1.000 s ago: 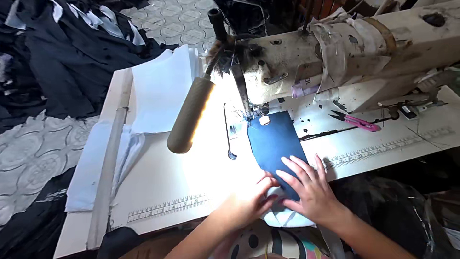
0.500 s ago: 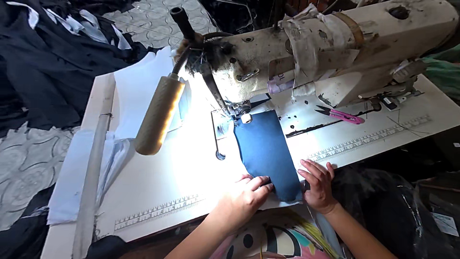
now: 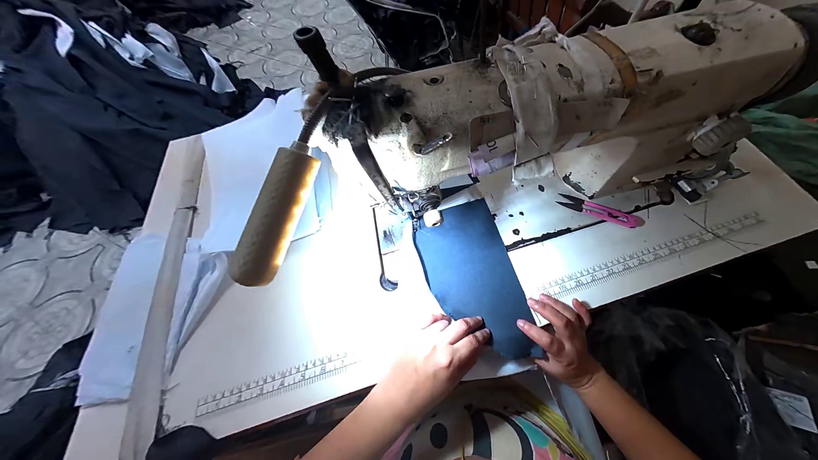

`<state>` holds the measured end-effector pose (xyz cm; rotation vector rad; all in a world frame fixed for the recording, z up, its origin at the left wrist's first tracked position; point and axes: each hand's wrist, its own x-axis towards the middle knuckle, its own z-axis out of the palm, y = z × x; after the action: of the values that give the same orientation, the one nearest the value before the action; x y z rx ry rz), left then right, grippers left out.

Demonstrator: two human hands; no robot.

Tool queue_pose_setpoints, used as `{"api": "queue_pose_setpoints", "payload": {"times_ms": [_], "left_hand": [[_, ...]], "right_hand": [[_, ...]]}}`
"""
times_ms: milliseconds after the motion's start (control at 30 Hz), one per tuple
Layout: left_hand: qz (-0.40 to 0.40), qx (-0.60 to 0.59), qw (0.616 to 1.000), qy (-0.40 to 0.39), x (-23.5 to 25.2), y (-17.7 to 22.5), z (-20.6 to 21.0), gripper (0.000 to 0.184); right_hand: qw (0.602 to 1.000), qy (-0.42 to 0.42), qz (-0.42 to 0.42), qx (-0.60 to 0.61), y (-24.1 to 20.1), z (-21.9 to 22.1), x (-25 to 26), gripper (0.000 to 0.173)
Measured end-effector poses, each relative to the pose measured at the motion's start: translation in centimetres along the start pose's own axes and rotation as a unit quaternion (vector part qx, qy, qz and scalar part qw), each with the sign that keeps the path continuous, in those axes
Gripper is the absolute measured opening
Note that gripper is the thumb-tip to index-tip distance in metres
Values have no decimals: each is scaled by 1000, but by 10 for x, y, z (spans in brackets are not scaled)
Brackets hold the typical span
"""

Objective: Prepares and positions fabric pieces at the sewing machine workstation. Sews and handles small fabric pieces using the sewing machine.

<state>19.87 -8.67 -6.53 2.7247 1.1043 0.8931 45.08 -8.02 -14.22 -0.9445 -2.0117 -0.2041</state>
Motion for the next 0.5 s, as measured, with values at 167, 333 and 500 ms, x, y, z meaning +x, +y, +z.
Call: {"api": "queue_pose_setpoints", "payload": {"times_ms": [167, 333, 500], "left_hand": [[-122, 98, 988, 17, -18, 13, 2, 33], [-177, 29, 984, -14, -27, 5, -6, 42], [-208, -80, 972, -81, -12, -22, -23, 39]], "right_hand": [[996, -68, -53, -9, 10, -18, 1, 44], [989, -131, -65, 1, 10, -31, 22, 59], [987, -157, -38, -1, 7, -23, 64, 42]]}}
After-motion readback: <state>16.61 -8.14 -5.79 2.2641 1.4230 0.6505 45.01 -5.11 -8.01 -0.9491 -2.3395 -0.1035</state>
